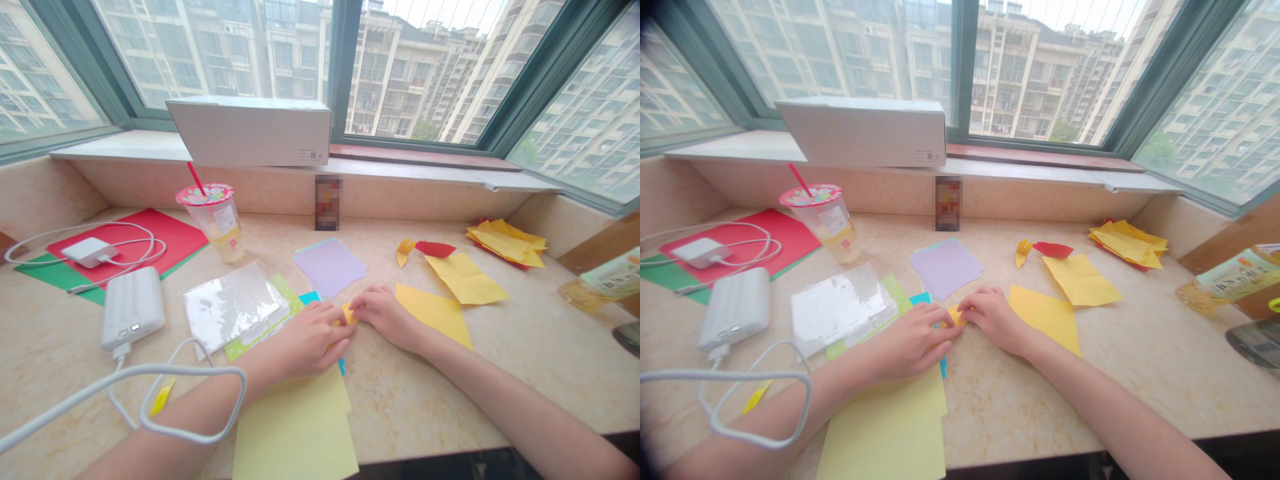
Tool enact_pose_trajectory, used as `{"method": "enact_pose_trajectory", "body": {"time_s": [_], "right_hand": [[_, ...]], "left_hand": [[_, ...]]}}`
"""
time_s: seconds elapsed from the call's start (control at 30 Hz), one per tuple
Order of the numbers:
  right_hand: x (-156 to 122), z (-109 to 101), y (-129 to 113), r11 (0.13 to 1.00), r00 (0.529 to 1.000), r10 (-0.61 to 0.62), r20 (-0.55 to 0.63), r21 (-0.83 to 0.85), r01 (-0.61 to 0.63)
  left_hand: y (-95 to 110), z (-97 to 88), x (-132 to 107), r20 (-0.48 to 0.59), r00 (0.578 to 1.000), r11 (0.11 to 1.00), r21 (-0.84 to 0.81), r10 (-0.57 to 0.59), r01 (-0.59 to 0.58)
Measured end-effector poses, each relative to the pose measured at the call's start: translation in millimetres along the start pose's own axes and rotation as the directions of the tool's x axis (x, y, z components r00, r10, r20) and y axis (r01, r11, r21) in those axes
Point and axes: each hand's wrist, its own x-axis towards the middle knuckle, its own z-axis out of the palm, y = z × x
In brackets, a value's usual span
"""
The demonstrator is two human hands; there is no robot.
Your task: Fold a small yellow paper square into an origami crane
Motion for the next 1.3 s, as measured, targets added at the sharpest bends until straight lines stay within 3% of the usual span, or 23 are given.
{"method": "enact_pose_trajectory", "body": {"time_s": [0.1, 0.33, 0.5, 0.57, 0.7, 0.8, 1.1, 1.3], "right_hand": [[0, 2, 0, 0.999, 0.999, 0.038, -0.026, 0.027, -0.037], [4, 2, -1, 0.987, 0.996, -0.084, 0.001, -0.141, 0.083], [2, -7, -6, 0.961, 0.979, -0.178, 0.103, -0.194, 0.195], [0, -9, -8, 0.967, 0.985, -0.145, 0.091, -0.198, 0.161], [0, -7, -9, 0.991, 0.998, 0.057, 0.004, -0.122, -0.056], [7, -3, -8, 0.989, 0.991, 0.136, -0.006, -0.057, -0.137], [14, 5, -2, 0.992, 0.992, 0.124, 0.02, 0.033, -0.125], [5, 10, 3, 0.999, 0.999, 0.028, -0.021, -0.039, -0.029]], "left_hand": [[0, -0.4, 0, 0.018, 1.0, 1.0, -0.008, -0.014, 0.014], [1, 3.3, -1, 0.013, 1.0, 0.999, 0.051, 0.013, -0.014], [6, 4.0, 0, 0.001, 1.0, 0.991, 0.136, -0.008, 0.008], [6, 3.3, 2, -0.008, 1.0, 0.991, 0.135, -0.023, 0.024], [5, 2.5, 4, -0.007, 1.0, 0.995, 0.096, -0.02, 0.021], [4, 2.9, 4, -0.01, 1.0, 0.998, 0.053, -0.019, 0.02], [5, 3.3, 1, 0.007, 0.991, 0.986, -0.098, -0.136, 0.136], [0, 21.3, 11, -0.104, 0.973, 0.978, -0.028, -0.207, 0.205]]}}
